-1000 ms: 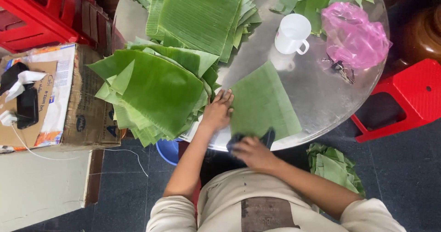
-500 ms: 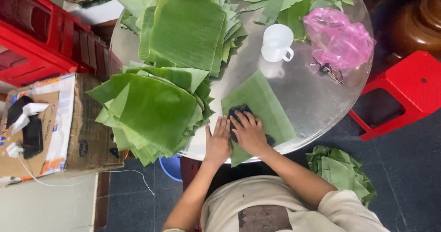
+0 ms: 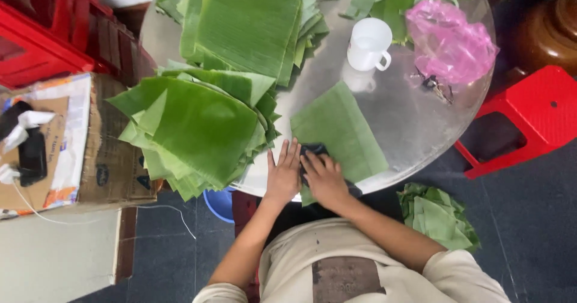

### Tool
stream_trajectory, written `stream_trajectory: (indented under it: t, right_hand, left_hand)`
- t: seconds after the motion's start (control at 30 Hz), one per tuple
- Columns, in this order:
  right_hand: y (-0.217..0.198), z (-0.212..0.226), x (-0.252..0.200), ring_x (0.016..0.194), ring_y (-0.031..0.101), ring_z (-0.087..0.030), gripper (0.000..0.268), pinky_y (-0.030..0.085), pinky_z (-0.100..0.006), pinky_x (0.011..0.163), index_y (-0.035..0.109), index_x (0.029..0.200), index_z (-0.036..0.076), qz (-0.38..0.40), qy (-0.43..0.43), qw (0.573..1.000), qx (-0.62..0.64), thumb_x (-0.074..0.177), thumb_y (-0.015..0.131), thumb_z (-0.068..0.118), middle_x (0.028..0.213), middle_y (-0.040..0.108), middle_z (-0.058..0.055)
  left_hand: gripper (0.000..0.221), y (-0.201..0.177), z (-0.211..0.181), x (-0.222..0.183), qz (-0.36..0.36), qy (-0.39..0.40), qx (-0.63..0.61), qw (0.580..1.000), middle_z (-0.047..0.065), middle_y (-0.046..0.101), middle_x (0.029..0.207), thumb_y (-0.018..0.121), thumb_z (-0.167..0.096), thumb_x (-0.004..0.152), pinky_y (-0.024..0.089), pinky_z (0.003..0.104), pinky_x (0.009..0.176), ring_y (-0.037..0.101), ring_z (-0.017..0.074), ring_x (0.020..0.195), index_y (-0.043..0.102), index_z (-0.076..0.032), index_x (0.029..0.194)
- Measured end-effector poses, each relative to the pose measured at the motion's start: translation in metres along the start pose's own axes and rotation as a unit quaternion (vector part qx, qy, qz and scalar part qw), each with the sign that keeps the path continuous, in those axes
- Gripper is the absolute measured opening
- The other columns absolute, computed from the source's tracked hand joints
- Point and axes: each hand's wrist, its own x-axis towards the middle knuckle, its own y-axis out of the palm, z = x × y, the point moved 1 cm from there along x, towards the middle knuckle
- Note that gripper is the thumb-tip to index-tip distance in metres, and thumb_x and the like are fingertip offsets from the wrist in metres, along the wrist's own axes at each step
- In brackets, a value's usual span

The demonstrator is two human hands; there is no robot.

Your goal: Cleaning individual banana leaves by wiping them with a cloth on a metal table and stacking them.

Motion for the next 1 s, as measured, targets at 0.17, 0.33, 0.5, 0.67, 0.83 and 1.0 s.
stream_trajectory:
  t: [0.17, 0.33, 0.5, 0.67, 0.83, 1.0]
  right_hand:
    - [-0.033, -0.081, 0.016, 0.116, 0.058, -0.04, 0.044, 0.051, -0.059, 0.084, 0.058, 0.146, 0.031, 0.022, 0.116, 0.992, -0.039, 0.103, 0.051, 0.028, 0.145, 0.056, -0.002]
    - [-0.031, -0.133, 0.017, 0.129, 0.05, -0.035, 0.035, 0.043, -0.049, 0.092, 0.066, 0.14, 0.026, -0.092, 0.181, 0.976, -0.073, 0.108, 0.051, 0.025, 0.145, 0.056, -0.002]
    - [-0.016, -0.012, -0.01, 0.122, 0.054, -0.048, 0.037, 0.051, -0.061, 0.082, 0.067, 0.132, 0.018, 0.057, -0.041, 0.998, 0.008, 0.096, 0.056, 0.021, 0.141, 0.056, -0.012]
    - [-0.029, -0.043, 0.005, 0.126, 0.051, -0.043, 0.042, 0.049, -0.057, 0.086, 0.059, 0.143, 0.029, 0.054, -0.008, 0.999, 0.003, 0.103, 0.048, 0.027, 0.145, 0.053, -0.007]
    - [-0.022, -0.16, 0.044, 0.133, 0.044, -0.04, 0.047, 0.047, -0.064, 0.094, 0.051, 0.153, 0.034, 0.026, 0.163, 0.985, -0.044, 0.106, 0.048, 0.028, 0.149, 0.05, -0.005]
    - [0.005, -0.119, 0.058, 0.118, 0.056, -0.04, 0.03, 0.048, -0.059, 0.088, 0.072, 0.128, 0.02, -0.062, 0.006, 0.99, -0.126, 0.104, 0.055, 0.023, 0.125, 0.065, -0.011]
  left_hand:
    - [0.061, 0.001, -0.002, -0.002, -0.01, 0.005, -0.01, 1.0, 0.013, 0.022, 0.17, 0.039, -0.018, 0.101, 0.01, 0.069, 0.118, 0.016, 0.0337, 0.157, 0.027, -0.005, 0.16]
    - [0.059, 0.0, -0.004, -0.002, -0.026, 0.006, -0.018, 0.999, 0.013, 0.024, 0.169, 0.039, -0.017, 0.102, 0.01, 0.068, 0.118, 0.017, 0.0337, 0.157, 0.029, -0.005, 0.16]
    - [0.06, 0.001, -0.003, 0.0, -0.031, 0.009, -0.016, 0.999, 0.015, 0.024, 0.169, 0.039, -0.016, 0.101, 0.011, 0.07, 0.116, 0.016, 0.035, 0.156, 0.029, -0.004, 0.159]
    - [0.061, 0.006, 0.0, 0.0, -0.035, 0.013, -0.001, 0.999, 0.014, 0.023, 0.17, 0.038, -0.017, 0.101, 0.011, 0.068, 0.117, 0.016, 0.0334, 0.157, 0.028, -0.005, 0.16]
    - [0.059, 0.004, -0.002, -0.002, -0.034, 0.013, 0.0, 0.999, 0.014, 0.023, 0.17, 0.036, -0.018, 0.103, 0.012, 0.068, 0.117, 0.017, 0.0339, 0.156, 0.028, -0.004, 0.16]
    - [0.057, -0.008, -0.006, -0.002, 0.002, 0.0, -0.026, 1.0, 0.014, 0.02, 0.17, 0.034, -0.016, 0.104, 0.011, 0.068, 0.116, 0.013, 0.0341, 0.157, 0.028, -0.003, 0.159]
